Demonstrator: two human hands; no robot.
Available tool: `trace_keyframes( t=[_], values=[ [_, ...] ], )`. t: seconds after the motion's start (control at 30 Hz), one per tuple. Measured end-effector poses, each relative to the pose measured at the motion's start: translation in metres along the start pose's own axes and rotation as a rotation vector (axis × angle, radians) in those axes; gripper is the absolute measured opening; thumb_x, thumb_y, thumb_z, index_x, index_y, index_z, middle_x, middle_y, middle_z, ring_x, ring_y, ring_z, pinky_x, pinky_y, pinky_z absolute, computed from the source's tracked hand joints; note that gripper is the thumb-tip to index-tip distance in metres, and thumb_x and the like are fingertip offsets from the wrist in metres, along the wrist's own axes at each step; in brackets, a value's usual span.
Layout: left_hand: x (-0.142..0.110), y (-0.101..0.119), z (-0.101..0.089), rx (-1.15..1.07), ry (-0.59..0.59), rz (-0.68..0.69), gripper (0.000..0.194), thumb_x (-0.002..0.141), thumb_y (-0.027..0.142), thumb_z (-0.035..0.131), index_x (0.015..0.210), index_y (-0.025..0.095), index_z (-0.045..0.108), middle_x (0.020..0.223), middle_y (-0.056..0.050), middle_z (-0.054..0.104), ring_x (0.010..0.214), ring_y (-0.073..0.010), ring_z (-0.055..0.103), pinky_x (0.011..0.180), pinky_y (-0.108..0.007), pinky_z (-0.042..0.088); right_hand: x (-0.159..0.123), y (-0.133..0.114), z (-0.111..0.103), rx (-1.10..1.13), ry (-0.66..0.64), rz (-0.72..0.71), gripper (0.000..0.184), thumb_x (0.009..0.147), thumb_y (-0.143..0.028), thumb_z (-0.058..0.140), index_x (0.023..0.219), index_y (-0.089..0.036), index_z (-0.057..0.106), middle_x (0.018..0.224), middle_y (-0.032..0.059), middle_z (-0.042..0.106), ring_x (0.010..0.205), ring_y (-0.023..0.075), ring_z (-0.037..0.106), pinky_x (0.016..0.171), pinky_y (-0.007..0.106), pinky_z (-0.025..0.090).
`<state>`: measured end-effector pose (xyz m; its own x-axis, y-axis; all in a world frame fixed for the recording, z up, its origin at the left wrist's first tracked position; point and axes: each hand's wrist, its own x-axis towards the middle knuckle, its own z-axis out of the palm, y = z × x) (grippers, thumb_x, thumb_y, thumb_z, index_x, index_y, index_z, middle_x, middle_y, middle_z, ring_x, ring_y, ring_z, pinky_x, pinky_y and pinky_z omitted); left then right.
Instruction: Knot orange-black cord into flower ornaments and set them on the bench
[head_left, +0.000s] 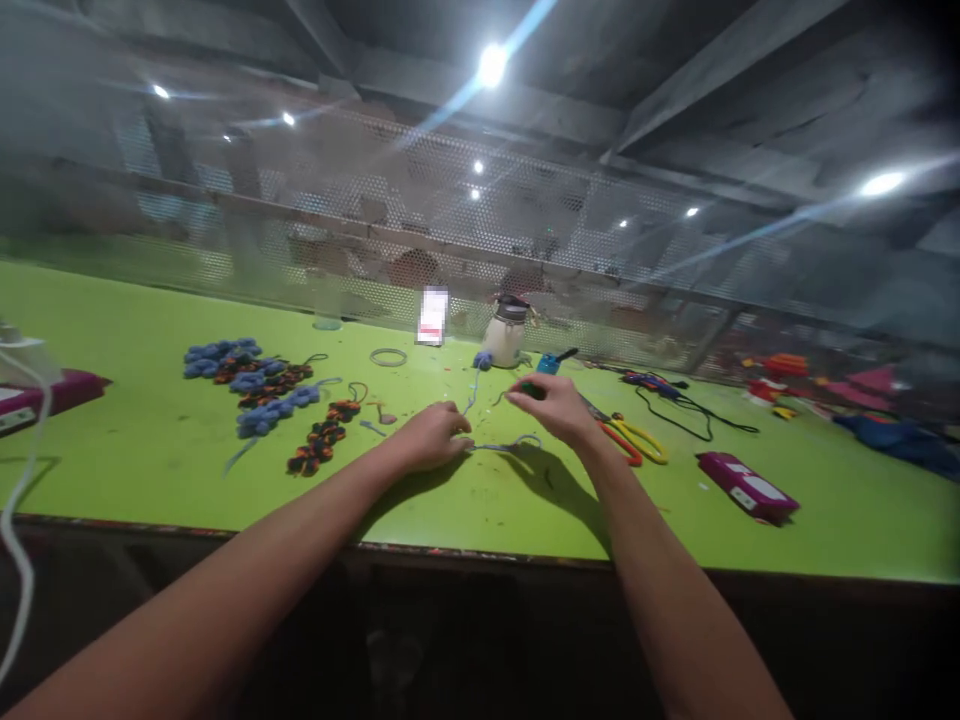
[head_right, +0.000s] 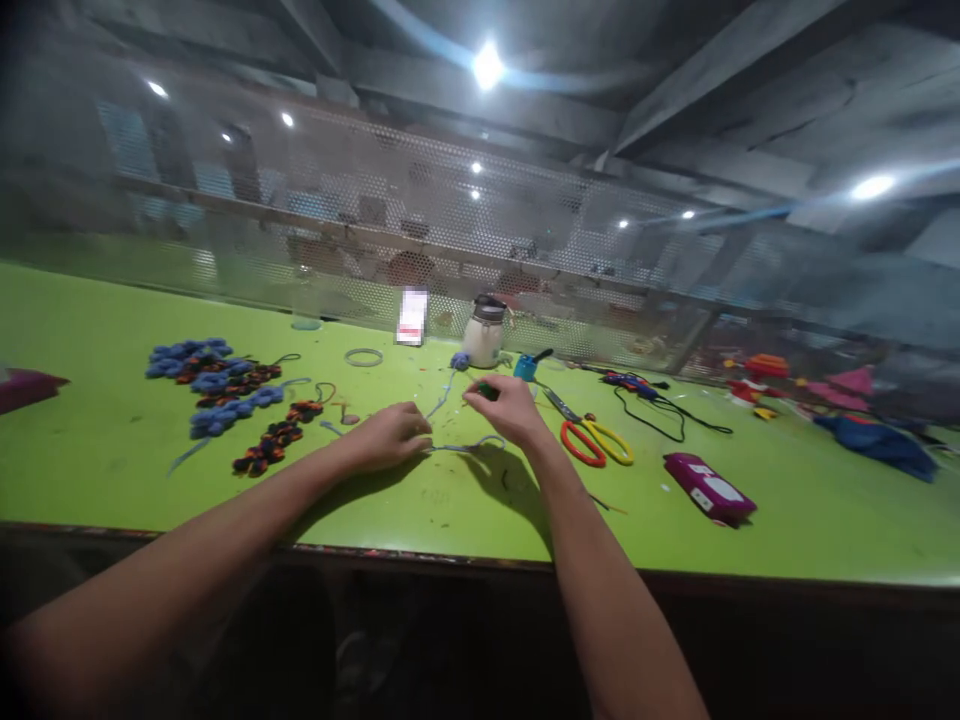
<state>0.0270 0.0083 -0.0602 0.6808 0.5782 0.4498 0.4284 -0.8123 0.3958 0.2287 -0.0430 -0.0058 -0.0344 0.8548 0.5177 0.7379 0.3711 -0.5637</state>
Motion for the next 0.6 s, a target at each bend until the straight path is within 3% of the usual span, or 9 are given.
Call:
trace_keyframes(
  t=[0.1, 0.17, 0.27, 0.37, 0.47, 0.53, 0.6],
  values=[
    [-0.001, 0.002, 0.001, 0.073, -0.068, 0.058, 0.016, 0.073, 0.031, 0.059, 0.075, 0.017, 0.066, 0.083, -0.008, 0.057, 0.082, -0.0218, 0.052, 0.072, -0.030, 0.040, -0.002, 0.000, -0.004, -0.186, -0.287, -0.009, 0.019, 0.068, -0.032, 0.062, 0.073, -0.016, 0.070, 0.069, 0.0037, 0.066, 0.064, 0.0147, 0.056, 0.060, 0.025, 0.040],
    [0.000, 0.003, 0.000, 0.098, -0.093, 0.051, 0.015, 0.075, 0.029, 0.057, 0.072, 0.015, 0.063, 0.082, -0.008, 0.056, 0.081, -0.0211, 0.051, 0.070, -0.030, 0.039, -0.002, 0.002, -0.005, -0.205, -0.357, 0.005, 0.016, 0.065, -0.031, 0.065, 0.071, -0.017, 0.071, 0.069, 0.0030, 0.067, 0.064, 0.0154, 0.057, 0.061, 0.024, 0.040],
    [0.002, 0.004, -0.002, -0.017, -0.078, -0.076, 0.015, 0.077, 0.028, 0.053, 0.073, 0.015, 0.058, 0.080, -0.007, 0.058, 0.075, -0.0189, 0.052, 0.067, -0.029, 0.039, 0.000, 0.009, -0.002, -0.182, -0.316, 0.037, 0.017, 0.066, -0.032, 0.065, 0.071, -0.017, 0.071, 0.071, 0.0034, 0.068, 0.067, 0.0164, 0.059, 0.061, 0.024, 0.041],
    [0.006, 0.004, -0.004, -0.285, 0.002, -0.232, 0.018, 0.082, 0.032, 0.046, 0.077, 0.016, 0.051, 0.076, -0.006, 0.062, 0.067, -0.0161, 0.055, 0.059, -0.027, 0.040, 0.003, 0.015, 0.007, -0.129, -0.243, 0.072, 0.026, 0.075, -0.035, 0.056, 0.077, -0.014, 0.071, 0.072, 0.0054, 0.069, 0.068, 0.0166, 0.060, 0.061, 0.024, 0.042],
    [0.008, 0.004, -0.004, -0.524, 0.032, -0.289, 0.019, 0.084, 0.036, 0.042, 0.077, 0.018, 0.045, 0.068, -0.005, 0.064, 0.055, -0.0131, 0.054, 0.051, -0.024, 0.038, 0.002, 0.012, 0.019, -0.048, -0.201, 0.066, 0.033, 0.081, -0.036, 0.049, 0.082, -0.012, 0.071, 0.081, 0.0075, 0.070, 0.073, 0.0156, 0.061, 0.065, 0.024, 0.043],
    [0.009, 0.005, -0.004, -0.575, 0.042, -0.289, 0.019, 0.084, 0.036, 0.042, 0.077, 0.019, 0.044, 0.058, -0.001, 0.059, 0.047, -0.0112, 0.049, 0.047, -0.023, 0.037, 0.000, 0.007, 0.026, 0.003, -0.232, 0.034, 0.033, 0.082, -0.036, 0.048, 0.083, -0.013, 0.071, 0.083, 0.0063, 0.070, 0.070, 0.0131, 0.060, 0.064, 0.023, 0.043],
    [0.010, 0.005, -0.004, -0.540, 0.117, -0.284, 0.019, 0.083, 0.036, 0.042, 0.075, 0.019, 0.044, 0.052, 0.003, 0.053, 0.044, -0.0104, 0.046, 0.047, -0.023, 0.037, -0.003, 0.002, 0.029, 0.072, -0.351, 0.021, 0.034, 0.082, -0.038, 0.048, 0.086, -0.014, 0.071, 0.072, 0.0036, 0.069, 0.055, 0.0099, 0.054, 0.053, 0.021, 0.041]
  ],
)
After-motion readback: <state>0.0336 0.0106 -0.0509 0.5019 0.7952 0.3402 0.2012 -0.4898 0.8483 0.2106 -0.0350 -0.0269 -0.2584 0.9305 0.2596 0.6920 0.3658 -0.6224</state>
